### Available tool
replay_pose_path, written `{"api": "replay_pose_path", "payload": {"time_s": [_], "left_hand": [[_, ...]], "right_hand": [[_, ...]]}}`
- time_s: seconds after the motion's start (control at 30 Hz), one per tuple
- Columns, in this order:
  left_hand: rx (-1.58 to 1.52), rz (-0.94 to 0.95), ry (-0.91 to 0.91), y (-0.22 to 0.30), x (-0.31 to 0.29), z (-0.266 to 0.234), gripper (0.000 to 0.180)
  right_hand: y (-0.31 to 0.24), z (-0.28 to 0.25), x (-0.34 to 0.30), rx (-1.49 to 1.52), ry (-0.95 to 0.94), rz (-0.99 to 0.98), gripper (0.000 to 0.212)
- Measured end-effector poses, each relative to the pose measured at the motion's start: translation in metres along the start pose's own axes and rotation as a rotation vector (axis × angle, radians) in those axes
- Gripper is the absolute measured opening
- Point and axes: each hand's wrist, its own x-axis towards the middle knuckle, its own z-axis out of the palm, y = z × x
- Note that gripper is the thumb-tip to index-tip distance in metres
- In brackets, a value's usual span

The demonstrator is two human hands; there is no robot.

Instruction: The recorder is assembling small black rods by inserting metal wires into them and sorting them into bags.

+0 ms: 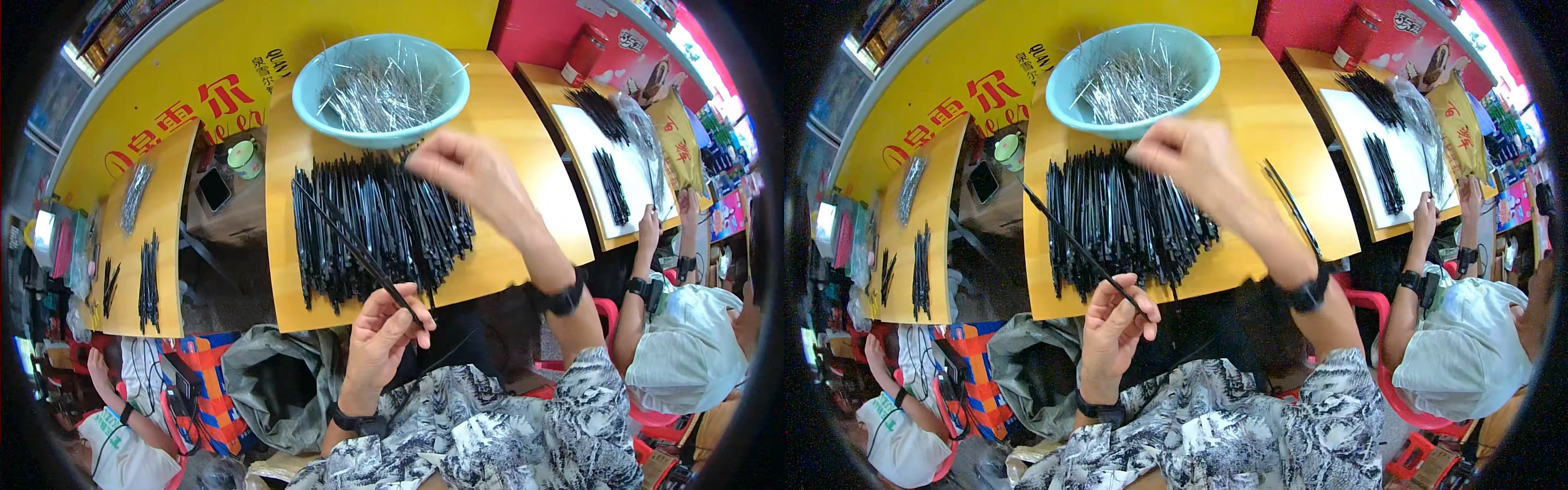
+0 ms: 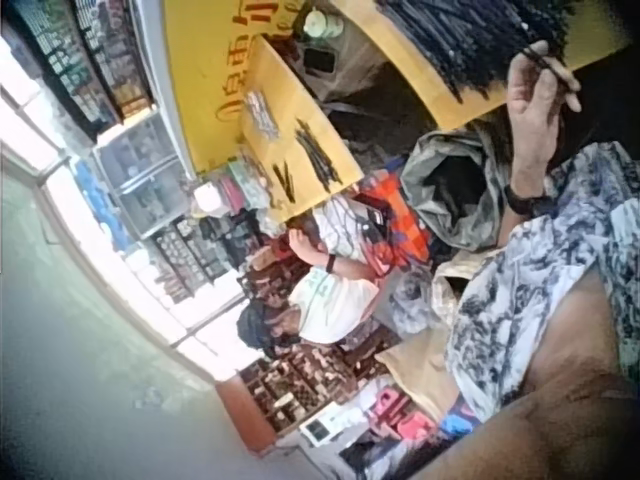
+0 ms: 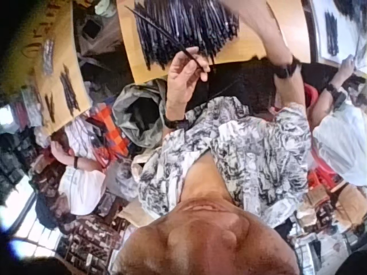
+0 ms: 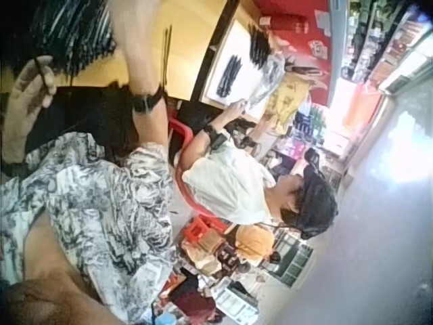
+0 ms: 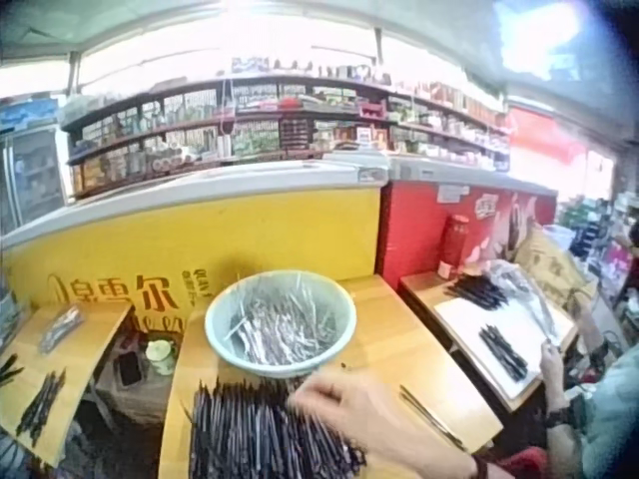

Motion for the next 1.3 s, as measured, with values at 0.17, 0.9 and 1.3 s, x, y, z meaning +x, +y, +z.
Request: {"api": "replay_pose_path", "payload": {"time_s": [0.17,0.9,1.3], "left_hand": [[0.037,-0.028,-0.005,-0.001,0.008,0.006,0.032],[0.050,-0.103,-0.155,0.000,0.016,0.005,0.030],[0.070,-0.153,-0.157,-0.004,0.016,0.008,0.031]], "right_hand": [[0.052,-0.029,0.074,-0.519,0.351,0.001,0.015],[0.072,0.046,0.132,-0.960,-0.123,0.178,0.022],[0.083,0.031,0.137,-0.936,-0.007,0.160,0.014]]}}
